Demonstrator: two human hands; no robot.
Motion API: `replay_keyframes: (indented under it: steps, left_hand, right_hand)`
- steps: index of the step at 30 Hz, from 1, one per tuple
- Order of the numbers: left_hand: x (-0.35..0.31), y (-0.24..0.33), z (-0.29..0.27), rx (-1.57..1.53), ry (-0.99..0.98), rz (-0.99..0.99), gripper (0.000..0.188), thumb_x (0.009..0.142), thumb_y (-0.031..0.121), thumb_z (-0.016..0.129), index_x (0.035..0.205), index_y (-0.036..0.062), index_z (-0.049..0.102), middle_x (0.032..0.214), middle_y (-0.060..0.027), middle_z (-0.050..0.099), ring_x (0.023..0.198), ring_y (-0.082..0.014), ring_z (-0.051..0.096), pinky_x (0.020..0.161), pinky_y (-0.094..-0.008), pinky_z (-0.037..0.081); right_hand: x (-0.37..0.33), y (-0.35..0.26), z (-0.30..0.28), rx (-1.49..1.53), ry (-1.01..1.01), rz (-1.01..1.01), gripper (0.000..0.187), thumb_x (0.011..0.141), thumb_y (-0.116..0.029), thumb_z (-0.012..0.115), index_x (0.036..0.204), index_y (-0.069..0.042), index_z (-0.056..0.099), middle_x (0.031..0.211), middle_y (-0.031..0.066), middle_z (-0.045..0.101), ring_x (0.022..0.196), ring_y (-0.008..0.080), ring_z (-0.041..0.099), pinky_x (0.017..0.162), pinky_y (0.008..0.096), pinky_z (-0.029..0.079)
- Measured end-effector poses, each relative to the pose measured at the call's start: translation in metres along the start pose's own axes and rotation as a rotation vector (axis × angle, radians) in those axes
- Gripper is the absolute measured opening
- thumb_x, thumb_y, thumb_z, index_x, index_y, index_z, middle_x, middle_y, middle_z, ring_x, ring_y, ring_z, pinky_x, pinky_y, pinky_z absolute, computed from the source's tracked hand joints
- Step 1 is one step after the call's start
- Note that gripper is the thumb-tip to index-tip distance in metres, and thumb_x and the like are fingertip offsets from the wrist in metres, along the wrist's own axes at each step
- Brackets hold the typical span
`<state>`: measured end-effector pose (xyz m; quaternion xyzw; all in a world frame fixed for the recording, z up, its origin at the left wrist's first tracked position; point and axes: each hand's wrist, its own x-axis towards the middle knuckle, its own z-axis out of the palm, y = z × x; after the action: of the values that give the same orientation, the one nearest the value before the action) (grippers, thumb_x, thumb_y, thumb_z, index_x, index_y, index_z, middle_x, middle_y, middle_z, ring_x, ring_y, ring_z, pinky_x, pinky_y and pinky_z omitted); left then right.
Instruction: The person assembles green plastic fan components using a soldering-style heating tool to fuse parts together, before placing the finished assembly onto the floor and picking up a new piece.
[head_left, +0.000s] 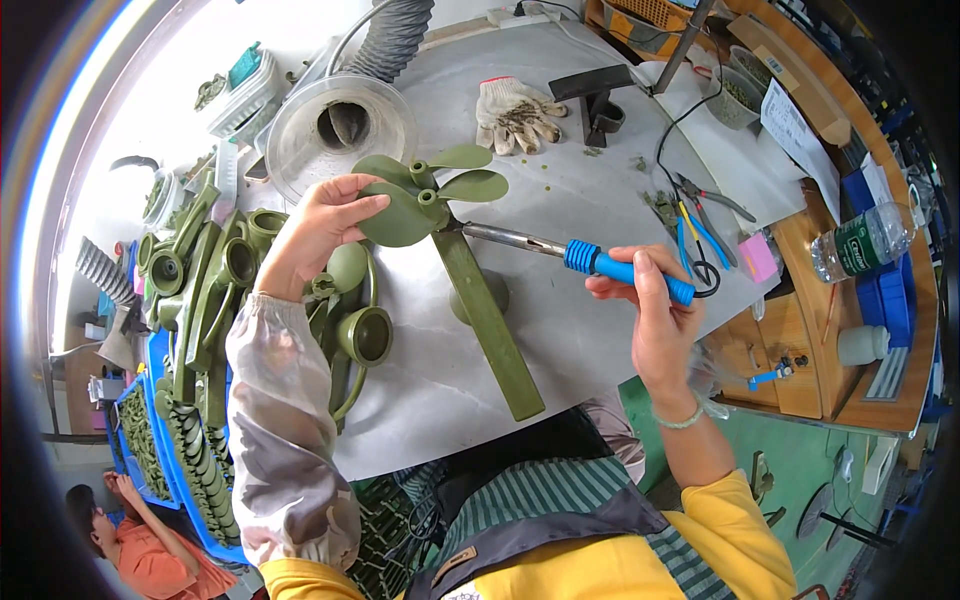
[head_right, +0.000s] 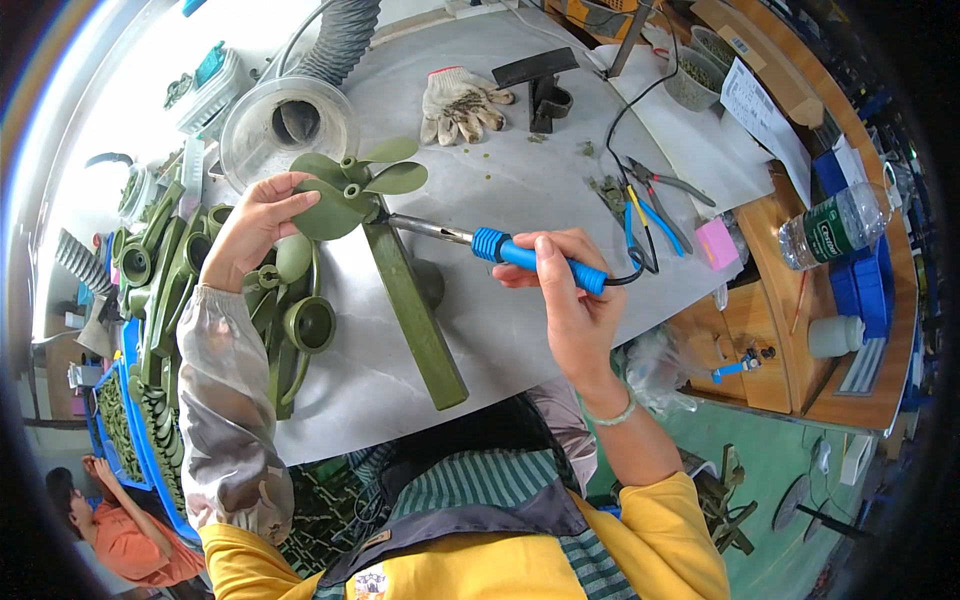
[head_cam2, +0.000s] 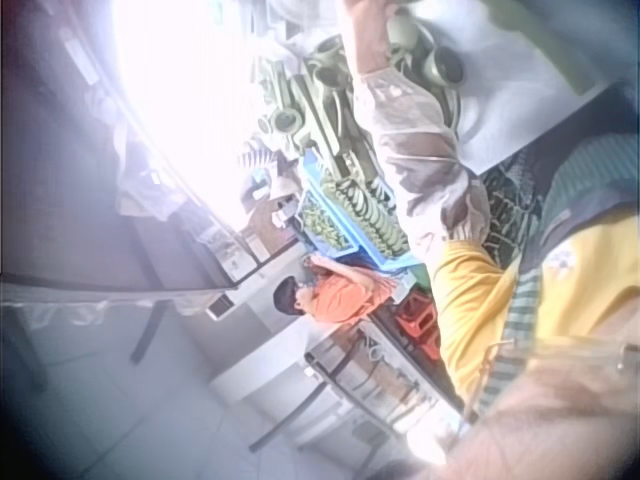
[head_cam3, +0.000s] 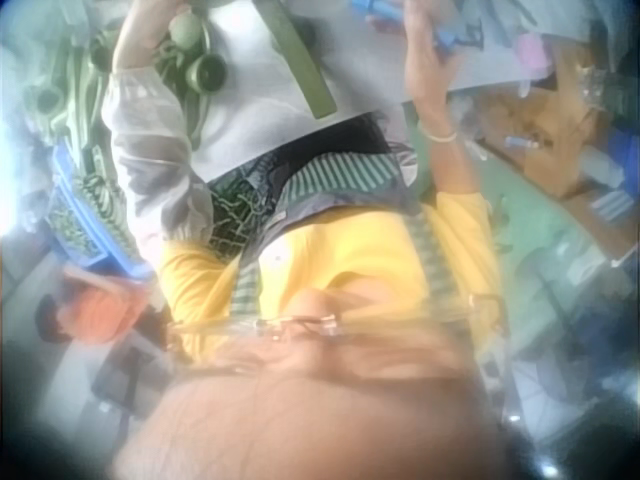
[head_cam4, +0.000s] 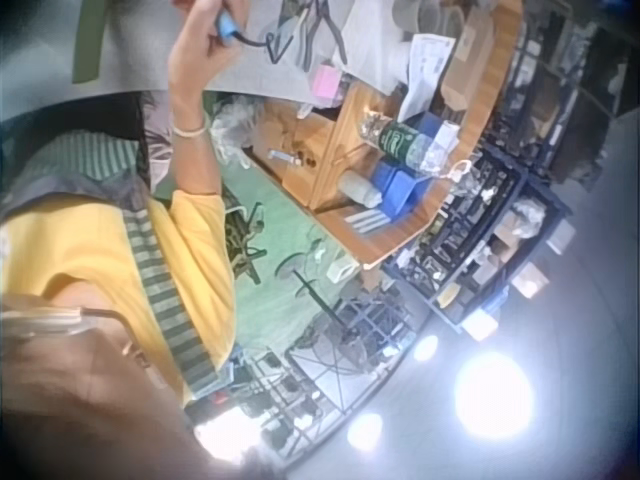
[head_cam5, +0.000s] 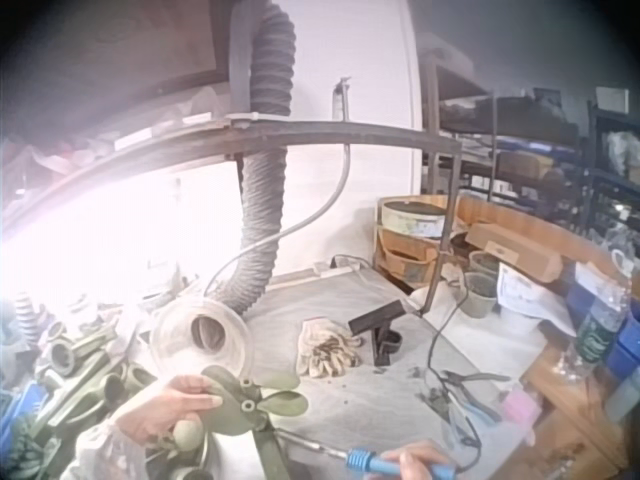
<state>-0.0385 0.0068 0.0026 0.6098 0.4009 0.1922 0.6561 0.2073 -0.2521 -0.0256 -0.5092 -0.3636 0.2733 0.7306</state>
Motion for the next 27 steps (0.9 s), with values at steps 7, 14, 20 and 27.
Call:
replay_keyframes:
  steps: [7, 14, 20, 27]
  left_hand:
    - [0.0024, -0.0023, 0.0, 0.018, 0.011, 0.001, 0.027, 0.091, 0.007, 0.066, 0.117, 0.0029, 0.062, 0.104, -0.0043, 0.069, 0.09, -0.011, 0.068, 0.079, -0.024, 0.057]
    - [0.0003, -0.002, 0.0014, 0.007, 0.013, 0.009, 0.028, 0.09, 0.009, 0.068, 0.117, 0.0025, 0.063, 0.105, -0.0044, 0.07, 0.09, -0.0105, 0.068, 0.076, -0.0224, 0.056]
    - [0.0007, -0.0034, 0.0002, 0.009, 0.016, 0.02, 0.031, 0.089, 0.012, 0.07, 0.118, 0.0022, 0.063, 0.105, -0.0047, 0.07, 0.089, -0.0101, 0.068, 0.073, -0.0207, 0.055]
    - [0.0011, -0.0012, 0.0003, 0.011, 0.007, 0.001, 0.027, 0.091, 0.007, 0.066, 0.118, 0.0022, 0.062, 0.104, -0.0042, 0.069, 0.089, -0.0107, 0.068, 0.079, -0.0233, 0.057]
  right_hand:
    - [0.0, 0.0022, -0.0023, 0.011, 0.019, 0.007, 0.021, 0.1, -0.009, 0.049, 0.098, 0.007, 0.063, 0.099, 0.0116, 0.062, 0.077, 0.0227, 0.07, 0.069, 0.0312, 0.06]
    - [-0.0006, 0.0036, 0.0015, 0.025, -0.018, -0.019, 0.023, 0.1, -0.009, 0.049, 0.098, 0.008, 0.063, 0.1, 0.0117, 0.062, 0.077, 0.0228, 0.07, 0.069, 0.0315, 0.06]
    - [0.0004, 0.0056, 0.0, 0.028, -0.002, -0.012, 0.022, 0.1, -0.009, 0.049, 0.099, 0.008, 0.063, 0.1, 0.012, 0.061, 0.078, 0.0228, 0.07, 0.07, 0.0321, 0.061]
    - [0.0005, 0.008, -0.0002, 0.021, 0.009, -0.02, 0.022, 0.1, -0.008, 0.048, 0.099, 0.008, 0.063, 0.1, 0.0122, 0.062, 0.077, 0.0226, 0.07, 0.069, 0.0319, 0.06]
